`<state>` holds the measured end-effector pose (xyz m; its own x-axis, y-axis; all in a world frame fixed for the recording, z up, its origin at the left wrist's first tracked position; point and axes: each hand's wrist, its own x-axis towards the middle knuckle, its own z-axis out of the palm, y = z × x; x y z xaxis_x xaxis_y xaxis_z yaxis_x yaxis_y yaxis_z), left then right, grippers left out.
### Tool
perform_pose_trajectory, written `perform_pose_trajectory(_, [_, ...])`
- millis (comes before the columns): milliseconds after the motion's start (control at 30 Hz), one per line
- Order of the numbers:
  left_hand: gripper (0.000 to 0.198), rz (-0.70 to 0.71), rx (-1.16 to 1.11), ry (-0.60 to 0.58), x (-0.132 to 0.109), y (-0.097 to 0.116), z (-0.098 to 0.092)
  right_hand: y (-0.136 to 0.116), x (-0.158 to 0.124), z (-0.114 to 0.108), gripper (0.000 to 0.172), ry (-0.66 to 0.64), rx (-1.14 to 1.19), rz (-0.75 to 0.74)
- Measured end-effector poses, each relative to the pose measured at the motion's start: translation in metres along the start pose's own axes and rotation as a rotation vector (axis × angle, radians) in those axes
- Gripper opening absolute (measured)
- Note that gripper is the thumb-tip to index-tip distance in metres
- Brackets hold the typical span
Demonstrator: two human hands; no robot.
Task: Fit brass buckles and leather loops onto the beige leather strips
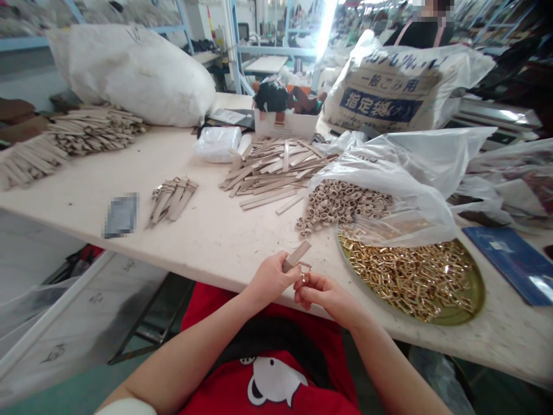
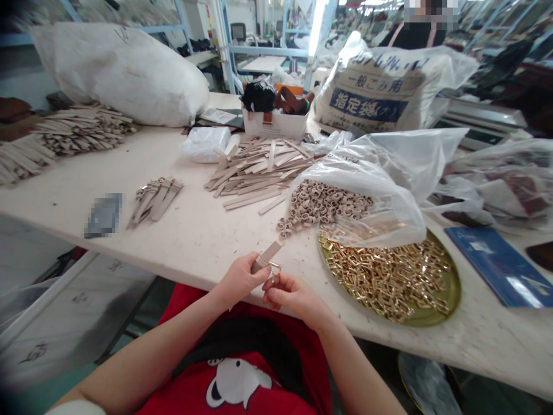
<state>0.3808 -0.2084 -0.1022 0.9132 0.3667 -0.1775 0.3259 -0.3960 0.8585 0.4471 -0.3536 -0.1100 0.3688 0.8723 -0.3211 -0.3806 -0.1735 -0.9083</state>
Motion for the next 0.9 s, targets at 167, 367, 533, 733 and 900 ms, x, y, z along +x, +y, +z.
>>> perform_pose_trajectory(167, [0.021, 0.009, 0.057, 0.008, -0.002, 0.001, -0.002, 0.012, -0.002, -0.003, 0.011, 0.16, 0.01, -0.125])
perform_pose_trajectory(367, [0.021, -0.024, 0.111, -0.049, -0.002, -0.001, 0.002, 0.016, 0.003, 0.007, 0.019, 0.423, 0.04, -0.236])
perform_pose_trajectory(533, [0.023, -0.012, -0.009, -0.151, -0.005, -0.002, 0.0, 0.015, 0.008, 0.005, 0.023, 0.474, 0.005, -0.262])
perform_pose_trajectory(733, [0.035, -0.02, -0.112, -0.257, -0.014, -0.006, -0.011, 0.013, 0.012, -0.002, 0.025, 0.548, 0.473, -0.13])
perform_pose_trajectory(900, [0.029, 0.094, 0.042, -0.233, -0.017, -0.006, -0.009, 0.016, 0.014, 0.006, 0.023, 0.502, 0.643, -0.035])
